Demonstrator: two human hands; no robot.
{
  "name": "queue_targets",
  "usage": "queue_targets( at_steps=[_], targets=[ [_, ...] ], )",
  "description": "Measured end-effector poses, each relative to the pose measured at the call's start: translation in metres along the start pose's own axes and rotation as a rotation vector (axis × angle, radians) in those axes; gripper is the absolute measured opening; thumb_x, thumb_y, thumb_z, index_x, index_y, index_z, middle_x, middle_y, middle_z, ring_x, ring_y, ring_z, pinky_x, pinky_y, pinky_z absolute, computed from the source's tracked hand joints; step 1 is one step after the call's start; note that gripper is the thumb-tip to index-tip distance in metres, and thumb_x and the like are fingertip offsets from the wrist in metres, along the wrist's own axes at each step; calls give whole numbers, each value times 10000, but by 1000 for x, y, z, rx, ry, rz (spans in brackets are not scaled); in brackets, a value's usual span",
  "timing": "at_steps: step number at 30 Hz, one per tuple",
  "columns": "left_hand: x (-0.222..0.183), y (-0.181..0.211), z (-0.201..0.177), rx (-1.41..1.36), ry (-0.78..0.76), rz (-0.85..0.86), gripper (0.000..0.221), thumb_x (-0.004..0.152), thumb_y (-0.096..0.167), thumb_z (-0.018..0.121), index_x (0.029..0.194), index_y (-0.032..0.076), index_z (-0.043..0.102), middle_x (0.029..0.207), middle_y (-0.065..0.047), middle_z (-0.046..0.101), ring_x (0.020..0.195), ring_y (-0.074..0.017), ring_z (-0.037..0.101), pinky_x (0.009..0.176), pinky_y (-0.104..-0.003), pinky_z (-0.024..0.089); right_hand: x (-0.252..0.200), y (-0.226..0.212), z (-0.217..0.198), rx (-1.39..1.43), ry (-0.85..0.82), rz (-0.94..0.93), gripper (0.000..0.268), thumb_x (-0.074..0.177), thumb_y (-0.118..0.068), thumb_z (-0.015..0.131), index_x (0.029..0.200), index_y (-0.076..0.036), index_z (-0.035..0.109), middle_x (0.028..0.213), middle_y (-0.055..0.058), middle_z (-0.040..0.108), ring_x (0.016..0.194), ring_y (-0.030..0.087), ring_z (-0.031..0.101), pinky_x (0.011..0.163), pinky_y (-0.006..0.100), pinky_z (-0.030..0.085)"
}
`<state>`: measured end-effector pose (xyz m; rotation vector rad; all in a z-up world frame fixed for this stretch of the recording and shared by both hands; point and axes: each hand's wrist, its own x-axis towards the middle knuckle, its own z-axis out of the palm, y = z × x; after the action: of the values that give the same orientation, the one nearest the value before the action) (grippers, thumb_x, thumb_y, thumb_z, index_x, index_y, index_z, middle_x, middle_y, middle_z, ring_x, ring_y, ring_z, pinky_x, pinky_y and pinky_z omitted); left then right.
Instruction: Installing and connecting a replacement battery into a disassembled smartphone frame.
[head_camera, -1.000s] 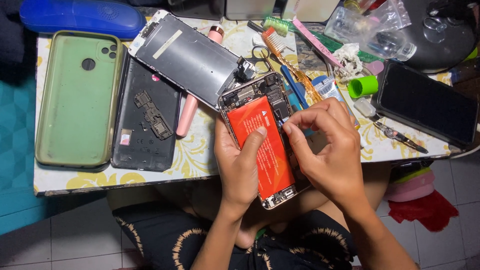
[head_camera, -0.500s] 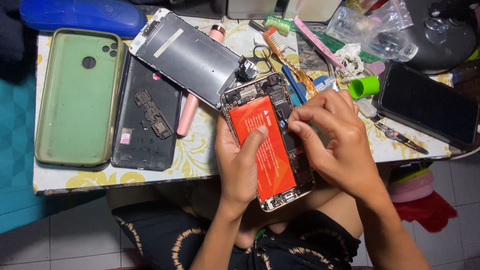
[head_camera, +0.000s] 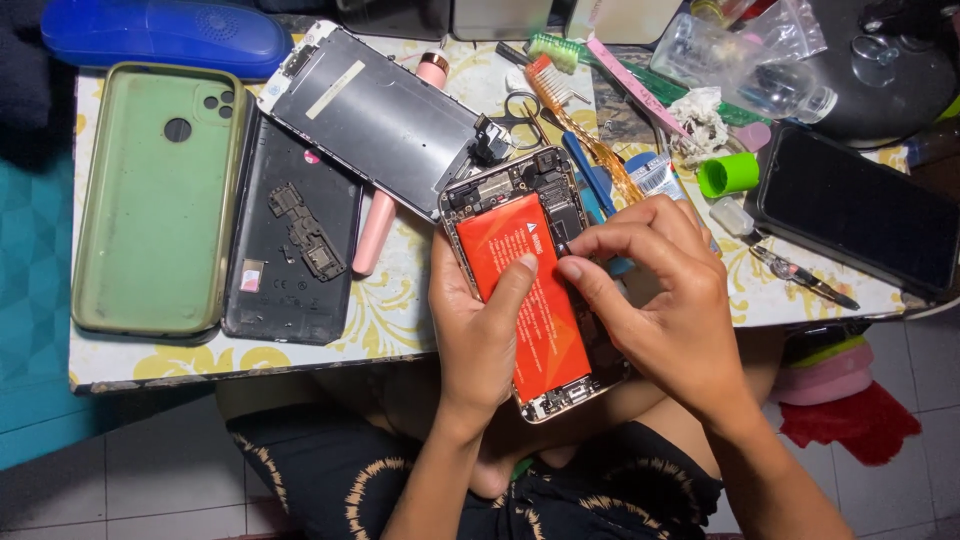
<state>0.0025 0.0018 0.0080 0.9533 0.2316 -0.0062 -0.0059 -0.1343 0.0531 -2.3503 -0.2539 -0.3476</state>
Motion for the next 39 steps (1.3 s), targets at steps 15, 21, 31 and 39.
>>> queue_targets(
  at_steps=[15, 21, 31, 39],
  targets=[
    [3, 15, 10, 165, 116, 35, 591, 1009, 371, 438, 1509, 54, 447, 1564, -79, 494, 1470, -150, 403, 1217, -309, 302, -5, -8, 1, 552, 99, 429, 166, 1085, -268, 403, 1110, -110, 358, 1086, 187, 723, 840, 186, 716, 702, 280, 623],
    [7, 8, 5, 171, 15, -30, 595, 980, 339, 531, 1508, 114, 378, 1389, -86, 579, 1203, -130, 587, 1003, -314, 502, 5, 4, 14, 756, 247, 561, 163, 1099, -306, 398, 1116, -164, 321, 1046, 201, 699, 588, 137, 621, 527, 199, 472],
    [11, 10, 12, 518, -62, 87, 364, 1098, 144, 396, 1451, 230, 406, 722, -40, 581, 464, -127, 421, 454, -317, 347, 12, 39, 28, 796, 310, 483, 156, 1115, -348, 463, 1108, -223, 369, 1048, 99, 694, 620, 76, 590, 521, 165, 419],
    [41, -41, 22, 1609, 28, 539, 674, 1239, 119, 518, 1701, 241, 42, 826, -148, 594, 426, -145, 489, 386, -289, 352, 20, 61, 21, 708, 304, 486, 92, 1157, -316, 392, 1124, -239, 355, 1104, 59, 743, 599, 50, 549, 473, 158, 352]
  ],
)
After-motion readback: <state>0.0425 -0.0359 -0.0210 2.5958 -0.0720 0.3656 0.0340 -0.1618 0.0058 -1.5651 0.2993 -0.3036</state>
